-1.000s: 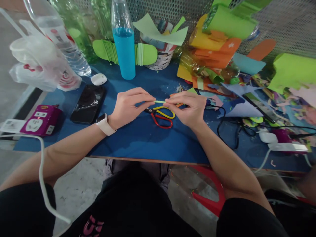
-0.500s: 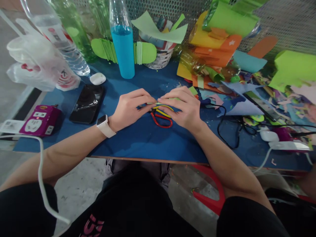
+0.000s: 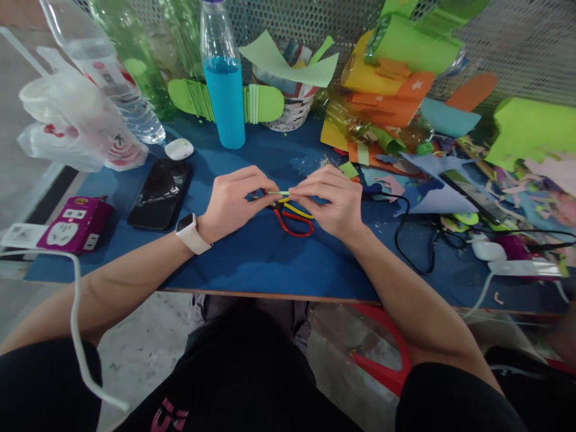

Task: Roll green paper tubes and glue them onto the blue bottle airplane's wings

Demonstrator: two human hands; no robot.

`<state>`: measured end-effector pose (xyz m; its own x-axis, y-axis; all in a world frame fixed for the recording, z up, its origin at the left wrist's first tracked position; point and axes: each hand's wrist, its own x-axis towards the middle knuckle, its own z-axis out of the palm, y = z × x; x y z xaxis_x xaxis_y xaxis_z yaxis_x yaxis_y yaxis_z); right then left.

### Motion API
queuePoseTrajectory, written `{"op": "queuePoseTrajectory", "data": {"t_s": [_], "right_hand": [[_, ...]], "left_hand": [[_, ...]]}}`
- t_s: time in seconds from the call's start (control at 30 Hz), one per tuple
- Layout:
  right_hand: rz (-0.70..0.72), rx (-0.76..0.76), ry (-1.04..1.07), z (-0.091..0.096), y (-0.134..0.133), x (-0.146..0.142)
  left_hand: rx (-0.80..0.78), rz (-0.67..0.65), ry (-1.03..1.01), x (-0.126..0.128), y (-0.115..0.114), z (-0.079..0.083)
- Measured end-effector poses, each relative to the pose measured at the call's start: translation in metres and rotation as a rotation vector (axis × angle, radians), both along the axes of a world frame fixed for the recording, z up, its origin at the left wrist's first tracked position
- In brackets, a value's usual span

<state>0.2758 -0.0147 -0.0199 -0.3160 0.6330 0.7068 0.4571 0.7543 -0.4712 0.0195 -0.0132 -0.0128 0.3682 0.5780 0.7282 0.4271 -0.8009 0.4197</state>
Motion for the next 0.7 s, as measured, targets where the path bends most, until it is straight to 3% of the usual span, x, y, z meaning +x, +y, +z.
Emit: {"op": "queuePoseTrajectory", "data": {"t_s": [0.37, 0.57, 0.63, 0.7], "right_hand": [[0.028, 0.009, 0.154, 0.003, 0.001, -0.006], [-0.045, -0.385, 0.753, -0.033, 0.049, 0.022], [-0.062, -0.460, 0.833, -0.035, 0.067, 0.035], [-0.101, -0.521, 0.959, -0.025, 0.080, 0.045]], "left_hand": [[-0.013, -0.015, -0.055, 0.001, -0.001, 0.005], [-0.051, -0.091, -0.057, -0.001, 0.003, 0.001], [-0.064, -0.115, -0.054, -0.001, 0.005, 0.000], [-0.084, -0.118, -0.051, -0.002, 0.006, -0.001]]}}
